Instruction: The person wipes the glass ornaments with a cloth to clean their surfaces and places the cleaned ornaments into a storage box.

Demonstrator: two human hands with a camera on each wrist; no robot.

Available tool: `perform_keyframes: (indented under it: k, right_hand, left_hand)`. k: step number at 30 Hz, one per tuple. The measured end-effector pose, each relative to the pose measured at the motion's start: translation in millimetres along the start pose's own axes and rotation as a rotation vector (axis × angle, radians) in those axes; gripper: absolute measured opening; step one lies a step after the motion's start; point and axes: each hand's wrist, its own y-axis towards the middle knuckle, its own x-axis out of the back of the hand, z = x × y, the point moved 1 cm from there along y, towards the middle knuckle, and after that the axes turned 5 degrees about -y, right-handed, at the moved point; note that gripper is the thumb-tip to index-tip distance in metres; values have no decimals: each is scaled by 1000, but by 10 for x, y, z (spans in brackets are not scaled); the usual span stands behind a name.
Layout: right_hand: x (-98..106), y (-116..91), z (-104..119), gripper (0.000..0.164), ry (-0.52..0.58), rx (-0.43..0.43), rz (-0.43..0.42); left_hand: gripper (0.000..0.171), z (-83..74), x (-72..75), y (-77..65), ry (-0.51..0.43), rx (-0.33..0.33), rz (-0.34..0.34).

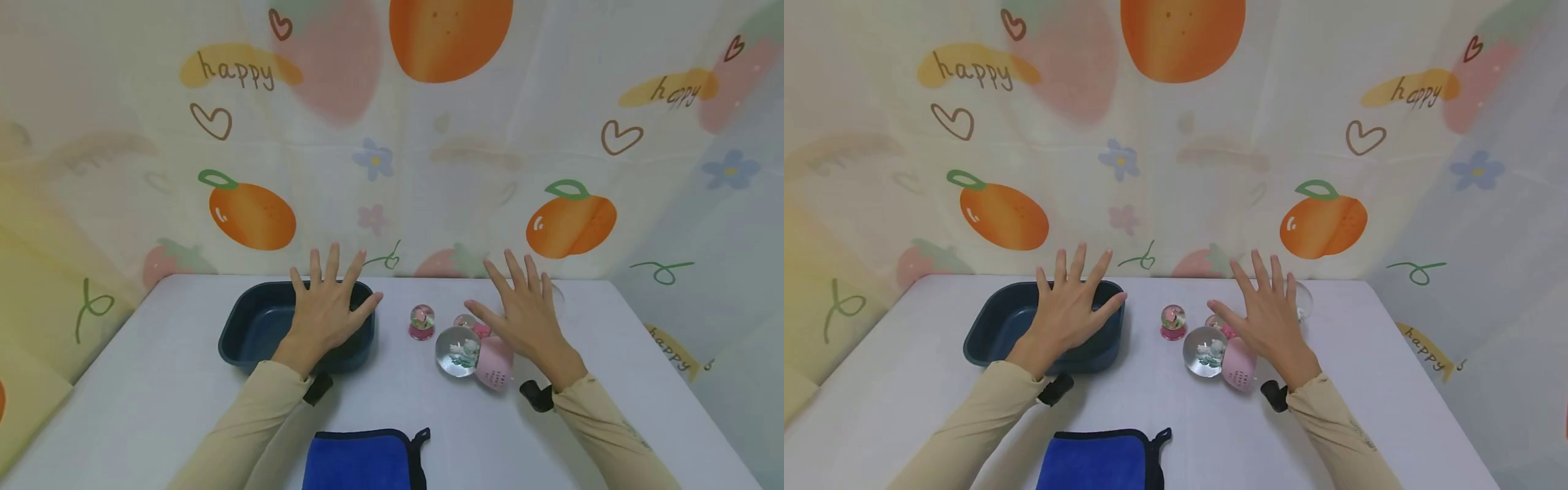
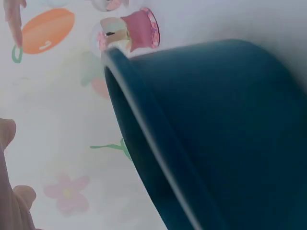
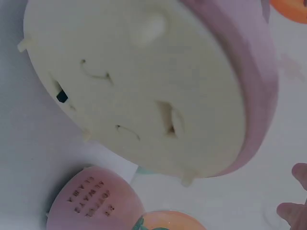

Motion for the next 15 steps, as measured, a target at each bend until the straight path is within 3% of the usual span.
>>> perform_keyframes:
  k: [6, 15]
  right_hand:
    - [35, -99, 23, 80, 21, 4, -10]
    - [75, -280, 65, 79, 29, 18, -36]
  left_hand:
    - [81, -29, 1, -69, 5, -6, 8]
    - [79, -60, -6, -215, 3, -41, -45]
